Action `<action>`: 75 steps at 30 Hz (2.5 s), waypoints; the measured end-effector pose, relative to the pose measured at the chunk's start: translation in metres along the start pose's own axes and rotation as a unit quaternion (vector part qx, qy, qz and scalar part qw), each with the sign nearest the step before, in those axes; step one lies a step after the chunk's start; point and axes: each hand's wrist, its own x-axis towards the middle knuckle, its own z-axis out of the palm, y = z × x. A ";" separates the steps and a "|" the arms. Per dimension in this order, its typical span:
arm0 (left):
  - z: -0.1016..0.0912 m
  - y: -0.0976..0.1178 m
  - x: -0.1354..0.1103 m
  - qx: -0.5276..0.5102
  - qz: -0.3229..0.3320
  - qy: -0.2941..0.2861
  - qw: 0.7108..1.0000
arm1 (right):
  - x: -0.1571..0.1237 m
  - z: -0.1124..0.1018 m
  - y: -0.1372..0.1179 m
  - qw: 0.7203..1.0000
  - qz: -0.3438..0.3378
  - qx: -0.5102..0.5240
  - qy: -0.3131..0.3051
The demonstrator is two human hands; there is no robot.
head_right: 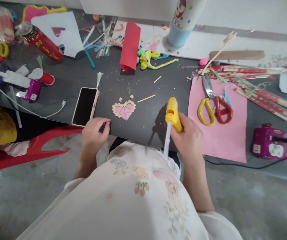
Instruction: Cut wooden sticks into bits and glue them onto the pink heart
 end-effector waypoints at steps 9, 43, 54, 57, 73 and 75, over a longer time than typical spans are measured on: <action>0.023 -0.021 0.030 -0.001 -0.030 0.002 1.000 | 0.015 0.005 0.038 0.977 0.038 -0.202 0.058; 0.035 -0.028 0.034 -0.040 -0.050 0.006 0.998 | 0.016 0.004 0.001 0.995 -0.012 -0.101 0.014; 0.030 -0.026 0.035 -0.032 -0.064 -0.025 0.997 | 0.008 0.020 -0.001 0.997 -0.060 -0.030 -0.031; 0.030 -0.027 0.035 -0.024 -0.059 -0.027 0.998 | 0.007 0.021 -0.002 0.997 -0.060 -0.013 -0.042; 0.029 -0.026 0.036 -0.030 -0.062 -0.030 0.997 | 0.003 0.025 -0.003 0.995 -0.082 -0.007 -0.054; 0.029 -0.026 0.036 -0.033 -0.064 -0.031 0.997 | 0.003 0.026 -0.003 0.994 -0.090 -0.007 -0.057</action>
